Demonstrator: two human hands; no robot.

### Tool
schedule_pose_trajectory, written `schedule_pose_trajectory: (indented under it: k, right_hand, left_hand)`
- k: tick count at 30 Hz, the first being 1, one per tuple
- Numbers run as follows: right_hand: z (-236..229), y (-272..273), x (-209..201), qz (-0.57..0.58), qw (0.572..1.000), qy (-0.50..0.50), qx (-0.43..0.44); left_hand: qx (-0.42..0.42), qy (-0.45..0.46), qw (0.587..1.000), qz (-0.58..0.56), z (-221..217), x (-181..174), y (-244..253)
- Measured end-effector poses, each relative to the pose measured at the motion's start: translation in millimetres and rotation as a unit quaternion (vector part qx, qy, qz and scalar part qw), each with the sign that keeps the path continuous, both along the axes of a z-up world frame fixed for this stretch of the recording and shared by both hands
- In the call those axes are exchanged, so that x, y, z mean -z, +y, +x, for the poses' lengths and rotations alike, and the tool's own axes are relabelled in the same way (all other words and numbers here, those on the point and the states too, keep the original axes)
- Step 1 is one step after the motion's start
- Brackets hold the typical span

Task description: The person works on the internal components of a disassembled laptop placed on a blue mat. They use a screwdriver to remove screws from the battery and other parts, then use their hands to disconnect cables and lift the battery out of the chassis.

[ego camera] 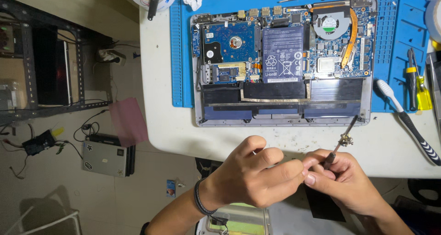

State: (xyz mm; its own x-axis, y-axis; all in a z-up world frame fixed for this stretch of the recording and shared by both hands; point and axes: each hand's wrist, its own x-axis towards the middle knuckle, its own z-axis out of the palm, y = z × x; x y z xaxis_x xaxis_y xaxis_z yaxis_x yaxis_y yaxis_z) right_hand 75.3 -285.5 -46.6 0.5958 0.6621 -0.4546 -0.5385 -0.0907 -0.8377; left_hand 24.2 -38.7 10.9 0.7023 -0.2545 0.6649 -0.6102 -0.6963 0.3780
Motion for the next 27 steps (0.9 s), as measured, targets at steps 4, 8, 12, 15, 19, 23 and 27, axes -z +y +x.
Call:
schedule_pose_trajectory:
  k: [4,8,12,15,19,23,27]
  right_hand:
    - [-6,-1,8,0.001,1.000,0.018,0.009]
    - [-7,0,11,-0.021,1.000,0.001,0.009]
    - [-5,5,-2,-0.093,0.993,-0.072,-0.014]
    - [12,-1,-11,-0.188,0.947,-0.246,0.084]
    - [76,-17,-14,-0.324,0.820,-0.449,0.147]
    - [128,-47,30,-0.423,0.656,-0.609,0.139]
    - [148,-33,32,-0.419,0.680,-0.584,0.143]
  left_hand:
    - [0.005,-0.003,1.000,0.022,1,-3,-2]
    - [-0.002,-0.018,0.999,0.045,2,1,-1]
    - [-0.013,-0.021,0.997,0.067,8,-5,3]
    - [-0.046,0.004,0.994,0.103,5,-5,17]
    - [-0.071,0.061,0.994,0.056,-10,4,44]
    - [-0.180,0.096,0.977,0.061,-32,11,65]
    - [-0.246,0.125,0.959,0.056,-56,22,78]
